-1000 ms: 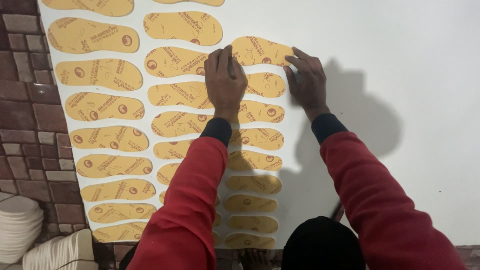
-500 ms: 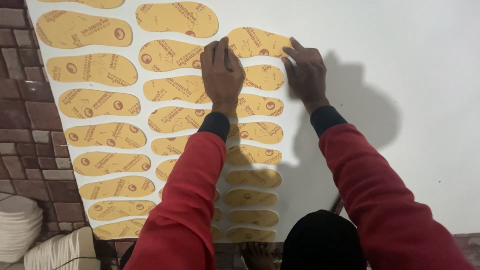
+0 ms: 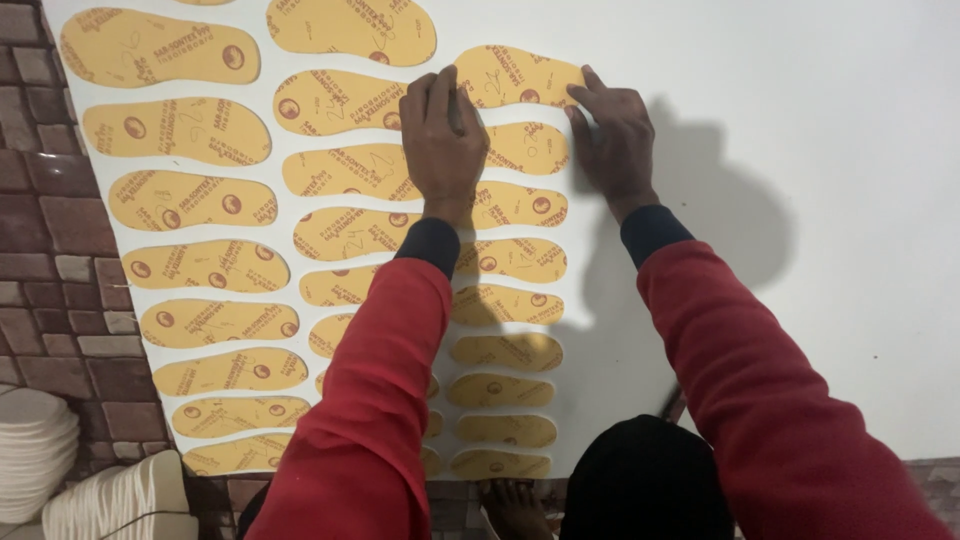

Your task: The person places yellow adhesive insoles onto a white sheet and then picks up white insole blanks to place on top of them. They continue to arrange the insoles in rows on the sheet.

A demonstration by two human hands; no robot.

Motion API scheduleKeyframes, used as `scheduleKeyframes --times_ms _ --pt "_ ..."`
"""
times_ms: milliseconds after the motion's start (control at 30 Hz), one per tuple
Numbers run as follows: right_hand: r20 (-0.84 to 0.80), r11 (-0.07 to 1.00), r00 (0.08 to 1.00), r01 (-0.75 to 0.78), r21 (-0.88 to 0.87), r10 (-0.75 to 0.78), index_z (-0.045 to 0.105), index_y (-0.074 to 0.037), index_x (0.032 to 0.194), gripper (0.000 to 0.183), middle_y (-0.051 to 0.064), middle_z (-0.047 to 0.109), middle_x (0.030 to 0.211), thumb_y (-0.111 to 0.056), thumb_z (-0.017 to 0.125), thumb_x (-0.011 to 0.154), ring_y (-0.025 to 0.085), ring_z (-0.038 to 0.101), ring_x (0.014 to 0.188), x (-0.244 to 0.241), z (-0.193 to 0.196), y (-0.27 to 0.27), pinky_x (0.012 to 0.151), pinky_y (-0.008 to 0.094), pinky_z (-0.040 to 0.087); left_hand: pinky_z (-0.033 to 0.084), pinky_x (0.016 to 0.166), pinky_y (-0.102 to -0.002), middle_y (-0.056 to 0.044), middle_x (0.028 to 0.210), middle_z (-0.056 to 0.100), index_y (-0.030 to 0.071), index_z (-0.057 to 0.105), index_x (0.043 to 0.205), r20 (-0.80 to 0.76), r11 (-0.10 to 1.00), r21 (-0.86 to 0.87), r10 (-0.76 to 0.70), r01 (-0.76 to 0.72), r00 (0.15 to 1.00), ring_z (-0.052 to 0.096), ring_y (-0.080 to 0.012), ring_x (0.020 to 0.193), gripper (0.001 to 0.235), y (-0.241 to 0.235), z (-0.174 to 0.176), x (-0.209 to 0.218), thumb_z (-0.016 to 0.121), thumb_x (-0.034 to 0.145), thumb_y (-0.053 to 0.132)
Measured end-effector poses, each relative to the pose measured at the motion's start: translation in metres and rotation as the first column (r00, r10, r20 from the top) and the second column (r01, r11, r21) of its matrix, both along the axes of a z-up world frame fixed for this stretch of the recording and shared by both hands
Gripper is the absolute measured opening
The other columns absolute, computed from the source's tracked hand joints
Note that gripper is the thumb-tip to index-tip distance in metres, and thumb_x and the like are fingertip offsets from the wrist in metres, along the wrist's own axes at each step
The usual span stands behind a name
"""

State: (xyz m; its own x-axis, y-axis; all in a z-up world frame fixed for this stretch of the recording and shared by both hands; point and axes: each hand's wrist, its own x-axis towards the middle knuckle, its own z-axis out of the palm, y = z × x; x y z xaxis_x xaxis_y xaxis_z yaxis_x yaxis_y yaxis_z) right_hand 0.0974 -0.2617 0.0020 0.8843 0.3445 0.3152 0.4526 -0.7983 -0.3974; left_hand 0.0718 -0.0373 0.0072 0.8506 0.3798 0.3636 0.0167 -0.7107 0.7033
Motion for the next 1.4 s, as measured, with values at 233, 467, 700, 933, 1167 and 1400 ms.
scheduleKeyframes --times_ms 233,467,700,933,1167,1400 --pt "-0.028 0.999 0.999 0.033 -0.024 -0.034 0.076 -0.008 0.123 0.029 0.015 0.071 0.134 -0.027 0.058 0.109 0.030 0.067 0.097 0.001 0.002 0.004 0.087 0.041 0.056 0.063 0.078 -0.035 -0.007 0.117 0.061 0.009 0.067 0.124 0.045 0.999 0.045 0.002 -0.004 0.999 0.060 -0.0249 0.101 0.021 0.003 -0.013 0.003 0.064 0.104 0.009" --pt "-0.032 1.000 0.999 0.024 0.000 -0.024 0.076 -0.007 0.122 0.024 0.015 0.071 0.134 -0.018 0.067 0.103 0.029 0.067 0.096 0.001 0.007 0.005 0.087 0.040 0.057 0.062 0.080 -0.036 -0.008 0.117 0.062 0.007 0.066 0.127 0.046 0.999 0.043 -0.014 0.012 0.999 0.062 -0.0258 0.102 0.023 0.002 -0.005 0.002 0.064 0.103 0.007" --pt "-0.026 0.999 0.999 0.033 -0.008 -0.033 0.075 -0.012 0.123 0.022 0.010 0.071 0.135 -0.021 0.067 0.104 0.028 0.066 0.094 0.001 0.003 0.003 0.083 0.040 0.058 0.061 0.081 -0.035 -0.008 0.118 0.062 0.008 0.066 0.126 0.028 1.000 0.027 -0.002 0.001 1.000 0.060 -0.0245 0.101 0.023 0.002 -0.005 0.002 0.064 0.103 0.007" --pt "0.041 0.999 0.999 -0.007 0.031 0.006 0.075 -0.010 0.119 0.019 0.013 0.072 0.133 -0.021 0.064 0.108 0.034 0.070 0.094 0.001 0.011 0.006 0.088 0.043 0.057 0.062 0.077 -0.034 -0.007 0.116 0.063 0.007 0.066 0.127 0.052 1.000 0.018 0.006 -0.007 0.999 0.060 -0.0243 0.097 0.024 0.002 -0.006 0.002 0.064 0.103 0.006" --pt "0.049 0.998 0.998 -0.046 0.050 0.043 0.075 -0.005 0.118 0.023 0.019 0.072 0.129 -0.021 0.062 0.109 0.037 0.071 0.098 0.003 0.013 0.007 0.088 0.047 0.056 0.060 0.077 -0.035 -0.009 0.112 0.062 0.005 0.068 0.123 0.066 1.000 0.004 0.016 -0.016 0.998 0.060 -0.0250 0.098 0.023 0.002 -0.004 0.004 0.063 0.100 0.002" --pt "0.071 0.998 0.996 -0.060 0.032 0.057 0.076 -0.006 0.116 0.016 0.016 0.073 0.129 -0.017 0.069 0.106 0.035 0.070 0.096 0.001 0.011 0.004 0.085 0.045 0.057 0.060 0.075 -0.034 -0.008 0.111 0.061 0.004 0.069 0.122 0.057 1.000 -0.005 0.028 -0.028 0.998 0.059 -0.0249 0.097 0.022 0.000 -0.004 0.002 0.063 0.101 0.001"
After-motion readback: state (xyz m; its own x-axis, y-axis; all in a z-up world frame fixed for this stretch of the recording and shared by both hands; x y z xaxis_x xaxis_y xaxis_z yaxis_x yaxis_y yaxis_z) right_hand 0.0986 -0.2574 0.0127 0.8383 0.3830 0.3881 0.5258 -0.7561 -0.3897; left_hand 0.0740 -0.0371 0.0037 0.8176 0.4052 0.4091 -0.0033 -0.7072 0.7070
